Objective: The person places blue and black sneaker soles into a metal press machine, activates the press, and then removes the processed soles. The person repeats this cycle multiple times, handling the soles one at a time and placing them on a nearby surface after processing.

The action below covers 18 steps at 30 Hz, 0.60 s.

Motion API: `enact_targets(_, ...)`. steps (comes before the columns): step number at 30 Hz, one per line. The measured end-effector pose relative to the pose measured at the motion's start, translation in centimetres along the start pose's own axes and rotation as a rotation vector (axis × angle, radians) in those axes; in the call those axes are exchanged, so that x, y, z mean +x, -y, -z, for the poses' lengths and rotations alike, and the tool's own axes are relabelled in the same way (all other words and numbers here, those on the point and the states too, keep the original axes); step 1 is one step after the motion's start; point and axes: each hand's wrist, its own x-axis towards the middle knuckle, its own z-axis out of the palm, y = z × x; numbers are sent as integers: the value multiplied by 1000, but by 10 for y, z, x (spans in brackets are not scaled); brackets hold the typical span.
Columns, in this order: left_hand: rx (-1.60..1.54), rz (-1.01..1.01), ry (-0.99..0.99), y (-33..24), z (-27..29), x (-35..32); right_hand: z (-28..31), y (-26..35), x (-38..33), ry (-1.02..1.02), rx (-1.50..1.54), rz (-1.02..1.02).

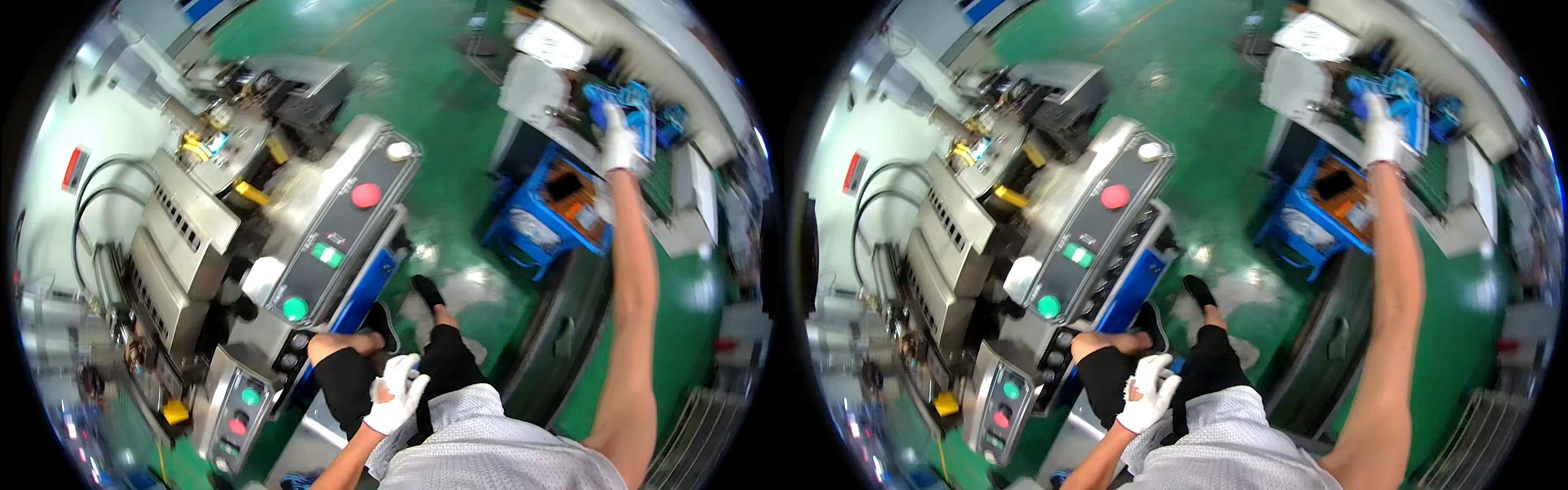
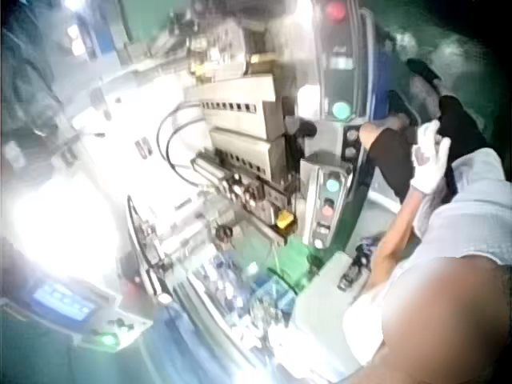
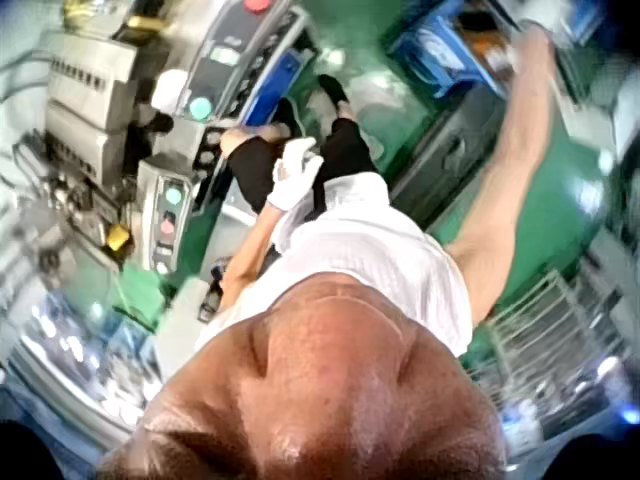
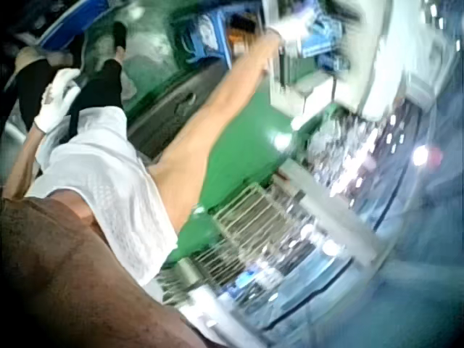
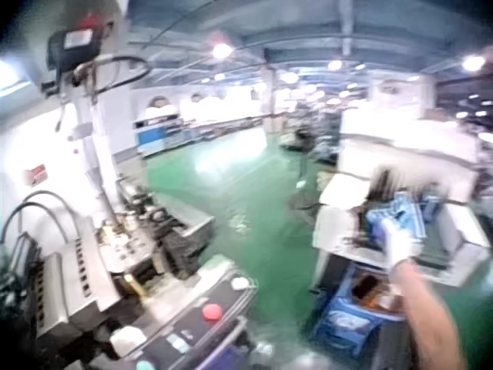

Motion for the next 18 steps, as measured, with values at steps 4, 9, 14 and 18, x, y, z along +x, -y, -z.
enact_targets(4,77,155,3,13,-1,-5,-12,-110,181,160,3,7)
enact_targets(9,-72,241,-128,39,-13,-18,16,-140,307,291,-156,260)
enact_targets(14,-107,231,-183,23,1,-4,-2,-166,136,-186,-335,407)
enact_targets(18,-144,286,-275,36,19,-35,-49,-125,-182,475,40,218)
